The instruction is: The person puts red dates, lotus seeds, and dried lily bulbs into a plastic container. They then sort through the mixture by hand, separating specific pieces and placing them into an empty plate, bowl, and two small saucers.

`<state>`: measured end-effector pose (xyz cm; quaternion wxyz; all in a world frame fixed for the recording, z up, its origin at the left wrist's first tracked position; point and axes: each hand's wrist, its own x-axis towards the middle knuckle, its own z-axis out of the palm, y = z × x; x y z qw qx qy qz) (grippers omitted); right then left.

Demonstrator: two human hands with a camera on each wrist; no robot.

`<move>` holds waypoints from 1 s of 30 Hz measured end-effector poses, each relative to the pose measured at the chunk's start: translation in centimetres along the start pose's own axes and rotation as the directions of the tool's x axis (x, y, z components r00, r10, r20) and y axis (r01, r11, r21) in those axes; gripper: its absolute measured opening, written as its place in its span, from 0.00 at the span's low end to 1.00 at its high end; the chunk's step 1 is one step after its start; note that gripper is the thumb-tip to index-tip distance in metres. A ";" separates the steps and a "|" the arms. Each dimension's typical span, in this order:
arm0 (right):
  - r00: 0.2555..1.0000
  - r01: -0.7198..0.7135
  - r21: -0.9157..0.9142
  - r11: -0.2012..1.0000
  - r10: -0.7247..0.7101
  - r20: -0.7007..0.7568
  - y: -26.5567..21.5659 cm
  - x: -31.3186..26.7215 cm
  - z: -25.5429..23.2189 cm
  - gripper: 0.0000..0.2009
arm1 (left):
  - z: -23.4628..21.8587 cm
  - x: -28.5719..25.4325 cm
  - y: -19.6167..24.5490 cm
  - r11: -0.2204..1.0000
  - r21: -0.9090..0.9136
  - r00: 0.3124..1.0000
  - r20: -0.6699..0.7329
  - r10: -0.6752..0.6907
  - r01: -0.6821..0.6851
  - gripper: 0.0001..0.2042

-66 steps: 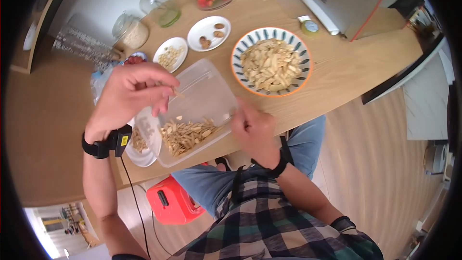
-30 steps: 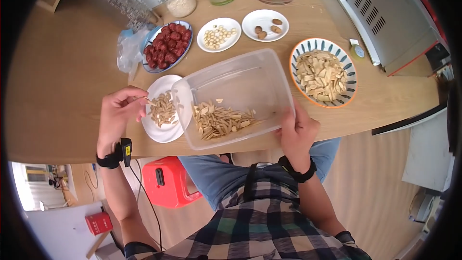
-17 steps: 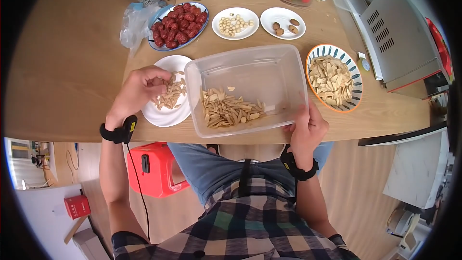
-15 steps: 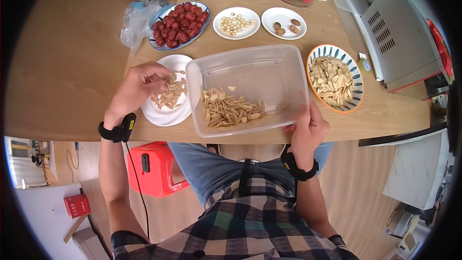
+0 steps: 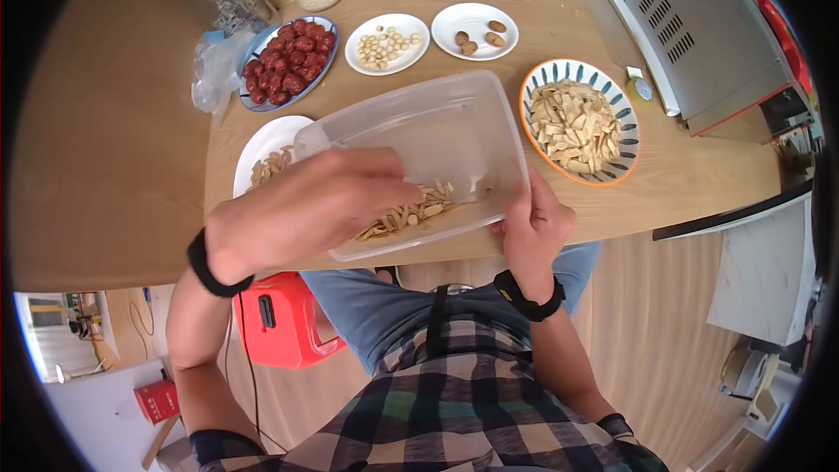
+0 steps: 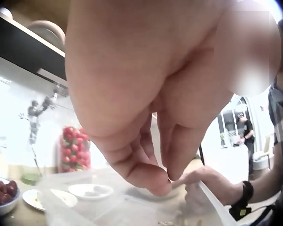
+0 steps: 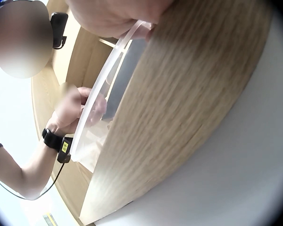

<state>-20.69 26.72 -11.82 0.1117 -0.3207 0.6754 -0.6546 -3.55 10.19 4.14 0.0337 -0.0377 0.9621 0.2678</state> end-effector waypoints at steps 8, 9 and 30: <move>0.992 0.127 -0.065 0.990 -0.128 -0.012 1.0 0.1 0.0 0.16 | 3.9 4.8 -1.6 0.965 0.151 0.951 0.260 0.170 -0.214 0.13; 0.992 0.120 -0.063 0.991 -0.122 -0.019 1.0 0.1 0.0 0.16 | 3.9 5.0 -1.5 0.966 0.174 0.951 0.276 0.140 -0.193 0.11; 0.983 0.183 -0.045 0.982 -0.184 -0.017 -0.2 0.4 -0.2 0.15 | 0.8 4.8 -1.4 0.986 0.146 0.966 0.233 -0.111 0.078 0.05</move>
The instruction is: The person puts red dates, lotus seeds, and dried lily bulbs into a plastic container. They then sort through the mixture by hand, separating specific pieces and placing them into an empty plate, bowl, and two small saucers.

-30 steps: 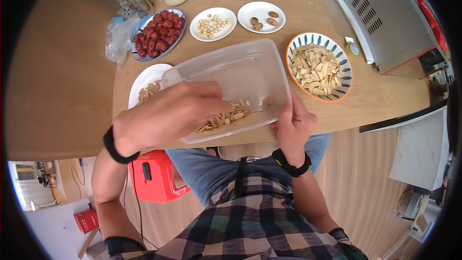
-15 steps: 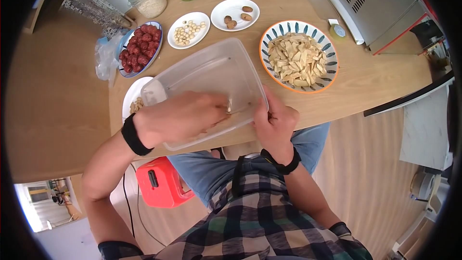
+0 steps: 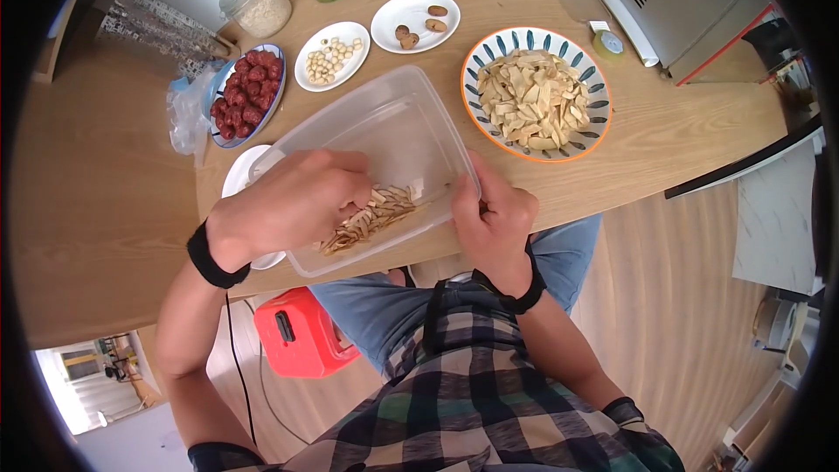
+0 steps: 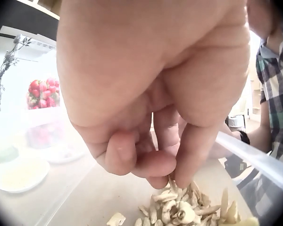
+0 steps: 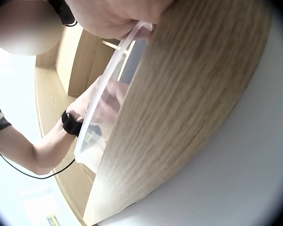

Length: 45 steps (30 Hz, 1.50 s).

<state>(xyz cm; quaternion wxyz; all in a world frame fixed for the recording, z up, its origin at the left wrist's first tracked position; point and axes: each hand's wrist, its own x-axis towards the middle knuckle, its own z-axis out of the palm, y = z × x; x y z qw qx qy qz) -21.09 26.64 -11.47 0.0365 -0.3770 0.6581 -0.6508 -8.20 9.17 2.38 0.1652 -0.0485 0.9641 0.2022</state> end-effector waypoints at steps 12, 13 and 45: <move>0.997 0.077 -0.062 0.995 -0.076 0.024 -0.2 0.3 -0.7 0.17 | -5.6 5.2 3.2 0.841 -0.537 0.962 -0.189 -0.198 0.068 0.02; 0.998 0.062 -0.053 0.997 -0.062 0.017 0.0 0.0 -0.4 0.17 | -5.9 6.5 3.6 0.825 -0.560 0.965 -0.167 -0.203 0.077 0.03; 0.999 -0.048 0.003 0.999 0.048 0.014 0.1 -0.2 0.2 0.16 | 2.0 -3.0 -0.5 0.993 0.120 0.999 -0.041 -0.004 0.009 0.05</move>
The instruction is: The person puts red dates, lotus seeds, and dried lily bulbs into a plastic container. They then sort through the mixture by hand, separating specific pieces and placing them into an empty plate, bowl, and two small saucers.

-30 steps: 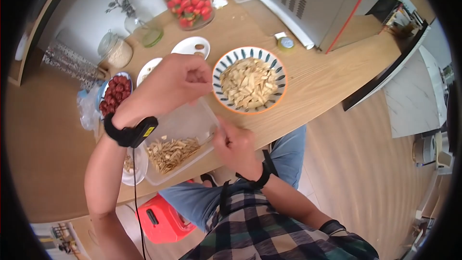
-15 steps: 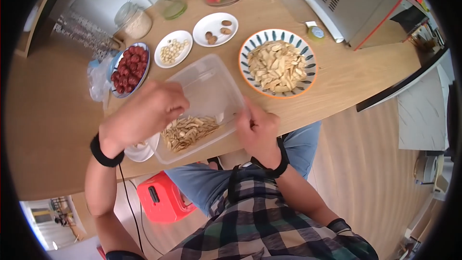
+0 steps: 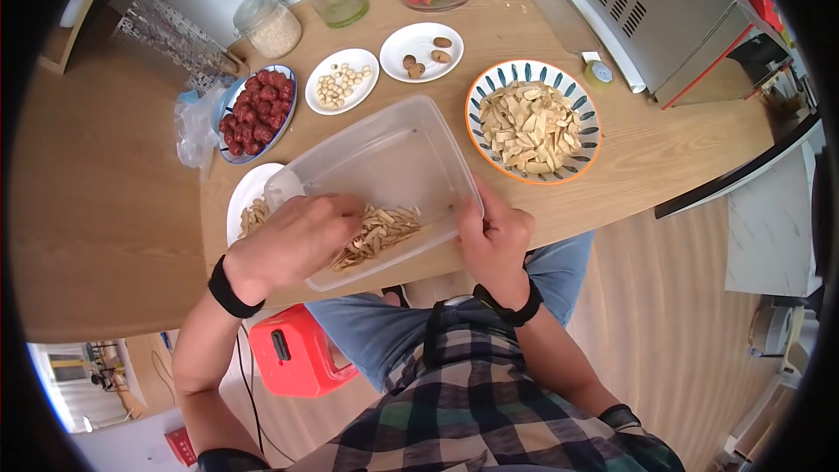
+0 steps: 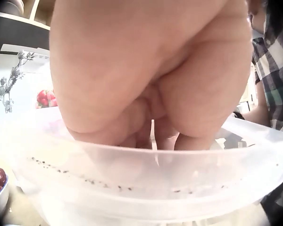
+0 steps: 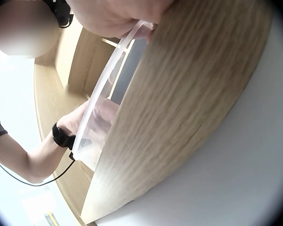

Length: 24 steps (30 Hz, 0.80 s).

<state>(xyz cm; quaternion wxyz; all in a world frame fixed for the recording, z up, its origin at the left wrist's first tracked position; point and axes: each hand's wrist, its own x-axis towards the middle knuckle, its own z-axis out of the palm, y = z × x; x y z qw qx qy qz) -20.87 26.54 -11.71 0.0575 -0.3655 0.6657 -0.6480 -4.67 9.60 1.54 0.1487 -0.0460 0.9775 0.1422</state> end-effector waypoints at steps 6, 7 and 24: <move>1.000 0.014 -0.013 1.000 -0.014 0.003 0.1 0.0 -0.2 0.15 | 0.5 0.2 0.2 0.999 -0.035 1.000 -0.020 -0.010 0.009 0.05; 1.000 0.015 -0.008 1.000 -0.015 0.002 0.0 0.1 -0.1 0.15 | 0.5 0.2 0.3 0.999 -0.041 0.999 -0.042 -0.002 0.001 0.06; 0.999 0.032 -0.045 0.998 -0.033 -0.016 -0.2 0.2 -0.1 0.16 | -5.6 0.8 -4.4 0.904 -0.419 0.942 -0.263 -0.207 0.082 0.07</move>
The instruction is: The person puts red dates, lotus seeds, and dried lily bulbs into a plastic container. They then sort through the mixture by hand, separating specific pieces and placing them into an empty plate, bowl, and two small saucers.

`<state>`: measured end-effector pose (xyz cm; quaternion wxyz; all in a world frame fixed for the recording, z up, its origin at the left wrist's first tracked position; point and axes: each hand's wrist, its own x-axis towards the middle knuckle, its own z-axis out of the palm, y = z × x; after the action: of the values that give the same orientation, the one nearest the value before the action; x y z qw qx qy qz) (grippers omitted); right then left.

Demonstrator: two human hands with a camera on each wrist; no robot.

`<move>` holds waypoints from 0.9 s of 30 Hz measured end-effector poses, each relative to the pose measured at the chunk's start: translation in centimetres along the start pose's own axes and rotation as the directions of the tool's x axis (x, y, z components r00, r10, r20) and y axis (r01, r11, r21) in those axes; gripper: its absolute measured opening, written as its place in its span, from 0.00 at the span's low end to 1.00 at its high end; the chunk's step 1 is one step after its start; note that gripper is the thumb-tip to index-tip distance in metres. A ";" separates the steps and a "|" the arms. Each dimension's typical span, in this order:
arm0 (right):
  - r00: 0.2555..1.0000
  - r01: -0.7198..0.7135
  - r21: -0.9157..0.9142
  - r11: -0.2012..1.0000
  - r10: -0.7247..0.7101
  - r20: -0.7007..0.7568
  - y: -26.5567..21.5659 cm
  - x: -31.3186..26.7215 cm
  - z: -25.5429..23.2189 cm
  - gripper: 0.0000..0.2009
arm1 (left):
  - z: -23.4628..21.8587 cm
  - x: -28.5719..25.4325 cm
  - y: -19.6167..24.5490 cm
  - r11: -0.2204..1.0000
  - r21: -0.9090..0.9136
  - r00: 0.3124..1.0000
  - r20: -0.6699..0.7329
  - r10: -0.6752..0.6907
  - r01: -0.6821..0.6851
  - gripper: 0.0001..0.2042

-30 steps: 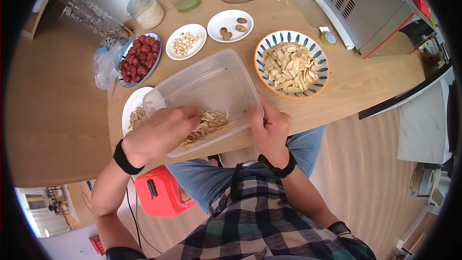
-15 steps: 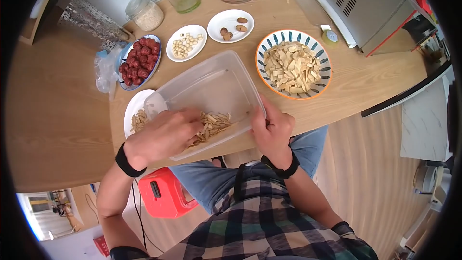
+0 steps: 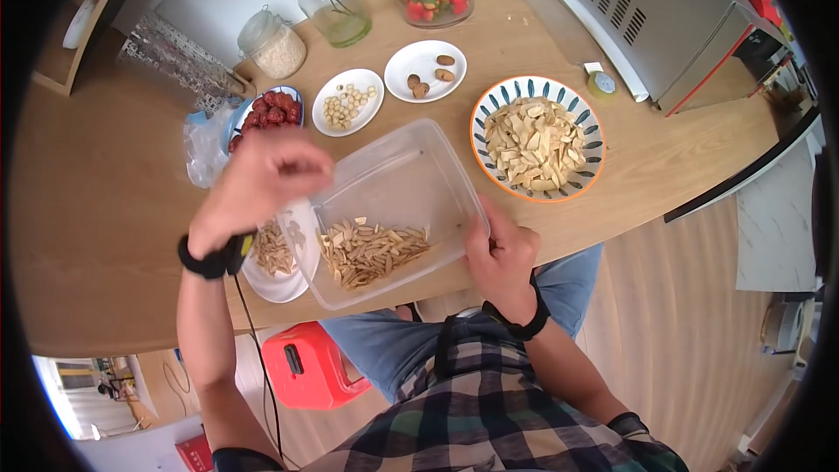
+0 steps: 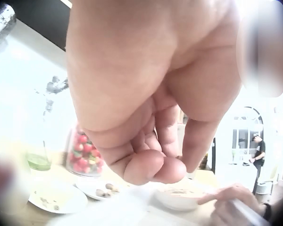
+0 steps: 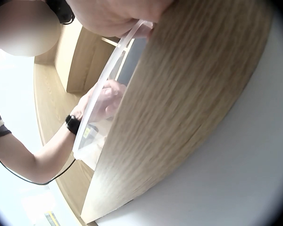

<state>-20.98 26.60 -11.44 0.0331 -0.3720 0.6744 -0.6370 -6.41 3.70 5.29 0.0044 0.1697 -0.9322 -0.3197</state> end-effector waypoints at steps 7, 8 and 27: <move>1.000 0.017 -0.045 0.999 -0.016 0.019 -0.2 0.2 -0.3 0.15 | -1.0 7.2 -8.5 0.956 -0.072 0.951 -0.109 -0.290 0.283 0.05; 0.999 0.034 -0.054 0.998 -0.033 0.019 -0.2 0.2 -0.3 0.15 | -0.9 7.7 -9.0 0.957 -0.073 0.952 -0.109 -0.286 0.280 0.05; 1.000 0.001 -0.013 1.000 -0.001 -0.001 -0.3 0.3 -0.1 0.14 | 4.7 -1.8 2.5 0.804 0.560 0.980 0.122 0.155 -0.197 0.10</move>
<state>-21.04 26.54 -11.02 0.0303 -0.3723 0.6782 -0.6328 -5.99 8.87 3.25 -0.0495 0.0645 -0.9962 -0.0306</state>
